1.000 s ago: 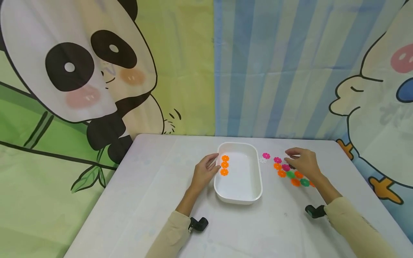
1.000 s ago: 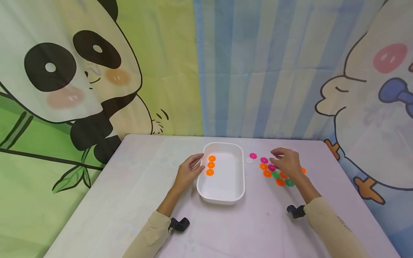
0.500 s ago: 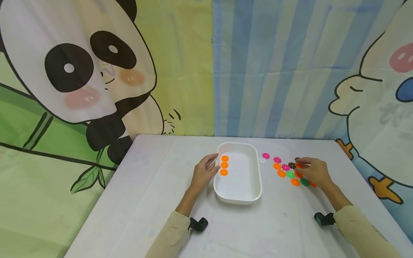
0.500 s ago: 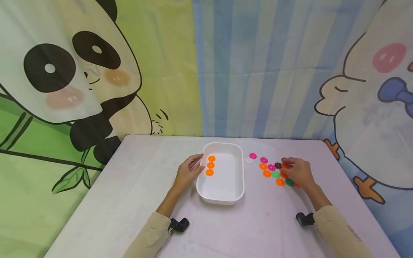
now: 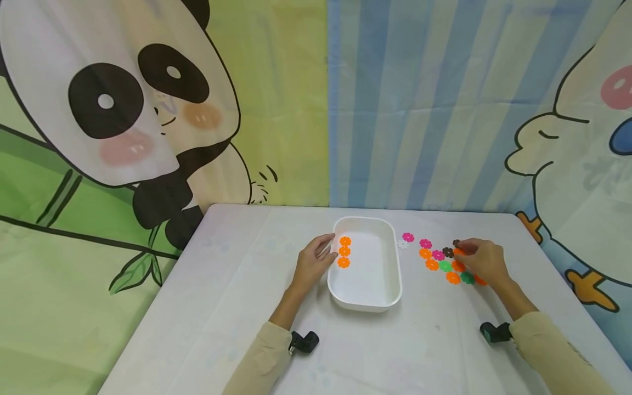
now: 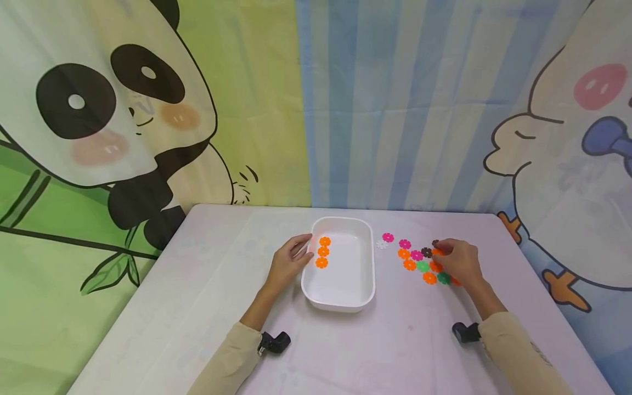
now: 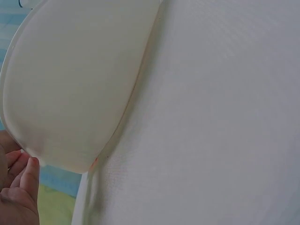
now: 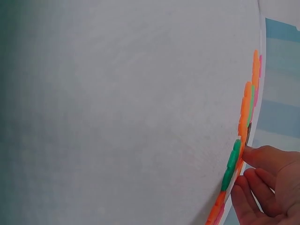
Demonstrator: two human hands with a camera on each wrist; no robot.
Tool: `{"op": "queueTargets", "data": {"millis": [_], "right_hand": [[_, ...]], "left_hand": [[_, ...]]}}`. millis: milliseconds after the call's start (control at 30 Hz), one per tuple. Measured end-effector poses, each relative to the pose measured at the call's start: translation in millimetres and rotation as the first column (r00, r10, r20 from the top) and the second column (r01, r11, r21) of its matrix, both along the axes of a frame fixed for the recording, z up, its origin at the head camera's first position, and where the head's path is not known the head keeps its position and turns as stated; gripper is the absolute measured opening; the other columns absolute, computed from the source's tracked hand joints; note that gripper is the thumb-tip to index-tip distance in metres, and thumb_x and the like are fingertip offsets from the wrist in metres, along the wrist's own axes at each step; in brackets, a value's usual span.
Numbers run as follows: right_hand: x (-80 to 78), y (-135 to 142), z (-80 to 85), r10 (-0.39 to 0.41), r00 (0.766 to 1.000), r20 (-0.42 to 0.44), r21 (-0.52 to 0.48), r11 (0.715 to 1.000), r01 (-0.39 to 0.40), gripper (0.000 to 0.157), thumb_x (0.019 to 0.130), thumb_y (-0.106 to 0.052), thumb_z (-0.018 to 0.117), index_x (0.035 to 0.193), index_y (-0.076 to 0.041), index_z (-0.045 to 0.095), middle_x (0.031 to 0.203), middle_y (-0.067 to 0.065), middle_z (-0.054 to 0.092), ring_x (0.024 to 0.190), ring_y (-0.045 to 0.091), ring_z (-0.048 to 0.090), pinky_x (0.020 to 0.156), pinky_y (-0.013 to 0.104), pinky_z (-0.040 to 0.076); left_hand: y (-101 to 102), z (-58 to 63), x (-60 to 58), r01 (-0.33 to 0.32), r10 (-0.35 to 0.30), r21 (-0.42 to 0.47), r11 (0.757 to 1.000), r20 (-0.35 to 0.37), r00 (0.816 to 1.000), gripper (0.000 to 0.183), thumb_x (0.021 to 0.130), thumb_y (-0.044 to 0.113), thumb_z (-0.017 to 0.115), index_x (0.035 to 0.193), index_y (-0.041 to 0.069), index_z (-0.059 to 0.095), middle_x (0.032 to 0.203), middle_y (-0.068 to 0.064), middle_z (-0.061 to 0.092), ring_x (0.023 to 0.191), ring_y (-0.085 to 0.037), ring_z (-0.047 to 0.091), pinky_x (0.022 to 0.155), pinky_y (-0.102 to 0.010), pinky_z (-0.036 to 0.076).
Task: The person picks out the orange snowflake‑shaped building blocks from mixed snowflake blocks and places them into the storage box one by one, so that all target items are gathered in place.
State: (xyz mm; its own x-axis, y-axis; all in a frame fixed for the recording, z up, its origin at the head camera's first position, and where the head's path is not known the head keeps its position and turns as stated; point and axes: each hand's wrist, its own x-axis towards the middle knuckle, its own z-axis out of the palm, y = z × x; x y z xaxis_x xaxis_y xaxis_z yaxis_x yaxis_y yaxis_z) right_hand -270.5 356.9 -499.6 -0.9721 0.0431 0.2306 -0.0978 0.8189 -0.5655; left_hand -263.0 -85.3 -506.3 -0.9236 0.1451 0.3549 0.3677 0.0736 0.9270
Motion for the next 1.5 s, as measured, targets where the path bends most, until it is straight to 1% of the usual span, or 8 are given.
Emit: {"op": "queueTargets", "data": {"millis": [167,267,433,533,667,933,1200,1500], "right_hand": [[-2.5,1.1,-0.3,0.004,1.000,-0.010,-0.003,1.000,-0.005,0.035,0.082,-0.012,0.079,0.109,0.006,0.069,0.101,0.025,0.069,0.090,0.039,0.065,0.059,0.014,0.054],[-2.3,0.3,0.2,-0.003,1.000,-0.005,-0.011,1.000,0.003,0.035,0.082,-0.013,0.079,0.110,0.006,0.068,0.102,0.025,0.069,0.091,0.039,0.065,0.061,0.019,0.056],[-1.6,-7.6,6.9,-0.013,1.000,0.004,-0.027,1.000,0.013,0.037,0.083,-0.014,0.078,0.114,0.004,0.067,0.106,0.025,0.068,0.094,0.039,0.063,0.070,0.038,0.061],[-2.4,-19.3,17.6,0.000,1.000,0.004,-0.049,0.999,0.000,0.038,0.085,-0.015,0.077,0.117,0.003,0.066,0.109,0.024,0.067,0.095,0.038,0.063,0.070,0.032,0.060],[-3.9,-41.2,34.6,0.037,0.999,-0.008,-0.105,0.994,-0.037,0.039,0.086,-0.016,0.076,0.120,0.001,0.065,0.111,0.023,0.067,0.097,0.039,0.065,0.063,0.021,0.058],[-4.3,-92.3,54.2,0.127,0.991,-0.031,-0.176,0.976,-0.131,0.041,0.083,-0.019,0.079,0.119,-0.005,0.068,0.115,0.015,0.067,0.106,0.037,0.064,0.073,0.038,0.061],[-4.9,-140.9,65.6,0.220,0.972,-0.081,-0.235,0.944,-0.233,0.034,0.079,-0.011,0.081,0.111,-0.004,0.072,0.106,0.010,0.072,0.098,0.030,0.069,0.068,0.032,0.062],[3.8,-198.7,62.6,0.334,0.940,-0.072,-0.248,0.907,-0.341,0.032,0.077,-0.007,0.083,0.107,-0.006,0.074,0.105,0.007,0.072,0.096,0.028,0.070,0.074,0.037,0.061]], "left_hand": [[0.0,7.2,2.4,0.010,-0.010,-0.015,1.000,0.001,1.000,0.049,0.087,-0.004,0.069,0.133,-0.006,0.051,0.138,-0.019,0.053,0.131,-0.031,0.048,0.101,-0.040,0.046],[-0.2,18.4,8.8,0.031,-0.030,-0.017,0.999,0.004,1.000,0.049,0.088,-0.007,0.067,0.133,-0.010,0.049,0.138,-0.024,0.050,0.131,-0.036,0.046,0.102,-0.044,0.045],[-0.2,31.0,18.2,0.032,-0.032,-0.012,0.999,-0.004,0.999,0.047,0.087,-0.008,0.066,0.131,-0.012,0.050,0.136,-0.027,0.051,0.129,-0.039,0.047,0.100,-0.041,0.047],[0.2,32.6,19.2,0.020,-0.020,-0.012,1.000,-0.002,1.000,0.046,0.086,-0.010,0.067,0.130,-0.012,0.051,0.135,-0.028,0.052,0.128,-0.040,0.048,0.099,-0.041,0.047],[0.2,24.0,13.2,0.005,-0.005,-0.019,1.000,0.003,1.000,0.048,0.087,-0.010,0.067,0.132,-0.010,0.051,0.136,-0.025,0.052,0.130,-0.036,0.047,0.100,-0.042,0.046],[-0.3,0.2,-1.2,-0.001,0.001,-0.002,1.000,0.018,1.000,0.049,0.087,-0.003,0.070,0.133,0.000,0.054,0.137,-0.013,0.054,0.130,-0.025,0.050,0.100,-0.030,0.047],[0.1,1.8,0.4,-0.007,0.006,0.009,1.000,0.017,1.000,0.046,0.087,-0.003,0.070,0.131,0.002,0.056,0.135,-0.007,0.057,0.128,-0.018,0.051,0.098,-0.023,0.047],[-0.4,1.7,0.1,-0.001,0.001,0.002,1.000,0.006,1.000,0.047,0.087,-0.004,0.069,0.131,-0.001,0.055,0.136,-0.010,0.056,0.128,-0.020,0.052,0.098,-0.023,0.047]]}}
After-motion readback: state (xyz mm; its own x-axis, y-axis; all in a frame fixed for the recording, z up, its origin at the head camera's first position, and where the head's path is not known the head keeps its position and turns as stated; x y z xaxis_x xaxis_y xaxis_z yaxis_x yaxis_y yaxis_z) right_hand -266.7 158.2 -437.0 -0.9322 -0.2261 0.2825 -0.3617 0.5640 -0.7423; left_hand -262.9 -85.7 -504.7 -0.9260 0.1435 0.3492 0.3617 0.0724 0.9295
